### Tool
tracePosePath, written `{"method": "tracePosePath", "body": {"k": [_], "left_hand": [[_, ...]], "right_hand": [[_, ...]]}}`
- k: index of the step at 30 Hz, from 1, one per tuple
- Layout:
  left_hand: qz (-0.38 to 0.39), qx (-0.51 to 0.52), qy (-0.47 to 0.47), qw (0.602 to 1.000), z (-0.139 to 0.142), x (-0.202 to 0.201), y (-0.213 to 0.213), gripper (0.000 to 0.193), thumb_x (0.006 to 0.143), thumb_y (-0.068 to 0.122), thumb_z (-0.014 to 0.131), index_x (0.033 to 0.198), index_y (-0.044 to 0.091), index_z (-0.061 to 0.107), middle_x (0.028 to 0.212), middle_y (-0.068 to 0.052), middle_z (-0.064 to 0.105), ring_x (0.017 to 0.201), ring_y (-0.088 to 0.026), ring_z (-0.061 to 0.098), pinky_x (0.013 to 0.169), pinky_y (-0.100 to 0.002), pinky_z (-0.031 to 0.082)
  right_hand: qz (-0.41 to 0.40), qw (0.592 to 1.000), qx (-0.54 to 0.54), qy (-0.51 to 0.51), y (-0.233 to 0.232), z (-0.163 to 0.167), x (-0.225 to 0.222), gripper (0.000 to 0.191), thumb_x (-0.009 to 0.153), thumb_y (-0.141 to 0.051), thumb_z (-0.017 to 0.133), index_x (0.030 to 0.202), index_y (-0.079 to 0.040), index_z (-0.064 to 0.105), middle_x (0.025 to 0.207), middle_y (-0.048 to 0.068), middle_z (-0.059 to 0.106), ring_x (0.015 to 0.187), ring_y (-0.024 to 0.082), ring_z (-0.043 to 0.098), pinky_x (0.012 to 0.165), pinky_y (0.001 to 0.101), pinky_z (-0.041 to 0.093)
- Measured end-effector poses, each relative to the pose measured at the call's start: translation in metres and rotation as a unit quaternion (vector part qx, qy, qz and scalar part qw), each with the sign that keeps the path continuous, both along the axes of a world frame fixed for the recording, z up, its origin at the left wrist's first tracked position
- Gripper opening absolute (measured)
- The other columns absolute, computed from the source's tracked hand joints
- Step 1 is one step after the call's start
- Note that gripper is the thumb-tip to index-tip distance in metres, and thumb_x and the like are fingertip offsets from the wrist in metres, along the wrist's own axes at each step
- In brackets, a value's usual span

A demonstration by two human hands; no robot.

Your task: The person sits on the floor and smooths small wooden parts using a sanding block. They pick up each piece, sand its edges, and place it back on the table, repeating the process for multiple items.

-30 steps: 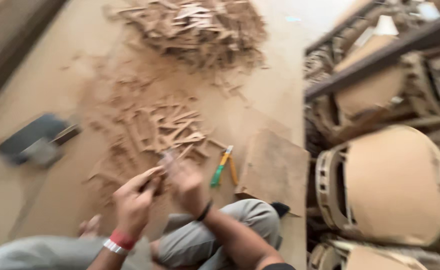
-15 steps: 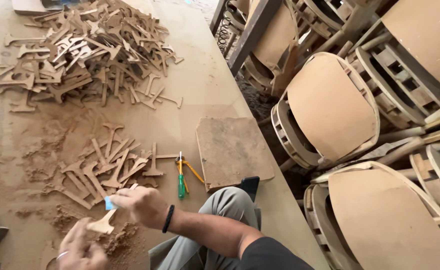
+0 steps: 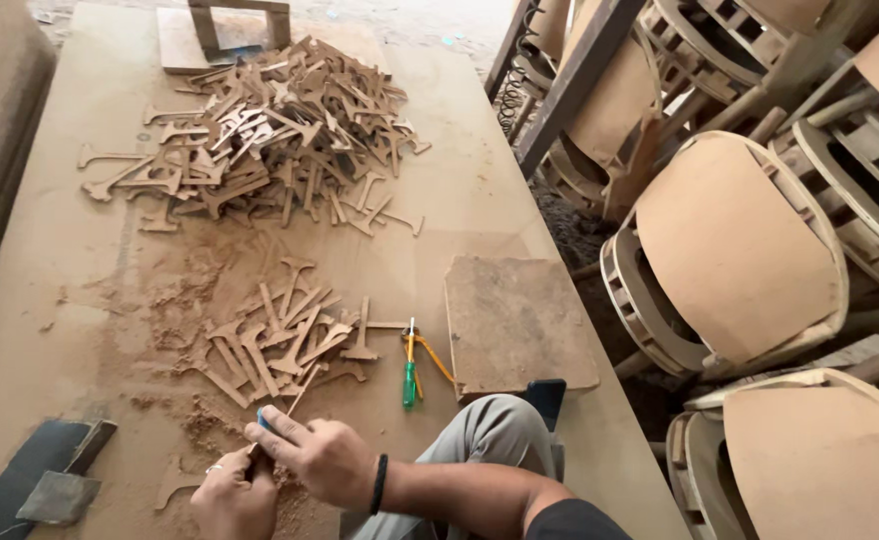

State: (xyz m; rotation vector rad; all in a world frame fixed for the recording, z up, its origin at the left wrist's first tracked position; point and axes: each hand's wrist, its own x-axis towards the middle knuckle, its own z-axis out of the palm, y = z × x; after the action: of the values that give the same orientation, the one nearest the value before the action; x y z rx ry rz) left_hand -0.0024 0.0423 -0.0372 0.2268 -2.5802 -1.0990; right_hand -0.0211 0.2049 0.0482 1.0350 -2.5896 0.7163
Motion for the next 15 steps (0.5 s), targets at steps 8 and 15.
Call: {"method": "tracePosePath", "body": {"k": [8, 15], "left_hand": [[0.037, 0.243, -0.116, 0.962, 0.014, 0.002, 0.007, 0.014, 0.09, 0.016, 0.078, 0.095, 0.004, 0.082, 0.067, -0.007, 0.075, 0.058, -0.011, 0.066, 0.058, -0.028, 0.051], [0.046, 0.305, -0.139, 0.941, 0.0, 0.008, -0.002, 0.016, 0.089, 0.011, 0.079, 0.102, 0.001, 0.08, 0.065, -0.007, 0.068, 0.056, -0.009, 0.055, 0.051, -0.027, 0.043]], "right_hand": [[-0.063, 0.993, 0.031, 0.092, 0.011, -0.01, -0.023, 0.058, 0.081, 0.003, 0.055, 0.137, -0.005, 0.063, 0.14, 0.017, 0.064, 0.097, 0.027, 0.067, 0.084, 0.0375, 0.053], [-0.101, 0.993, 0.026, 0.058, 0.012, 0.004, -0.032, 0.053, 0.083, 0.005, 0.054, 0.134, -0.003, 0.065, 0.139, 0.016, 0.067, 0.085, 0.025, 0.067, 0.075, 0.0348, 0.052]]}}
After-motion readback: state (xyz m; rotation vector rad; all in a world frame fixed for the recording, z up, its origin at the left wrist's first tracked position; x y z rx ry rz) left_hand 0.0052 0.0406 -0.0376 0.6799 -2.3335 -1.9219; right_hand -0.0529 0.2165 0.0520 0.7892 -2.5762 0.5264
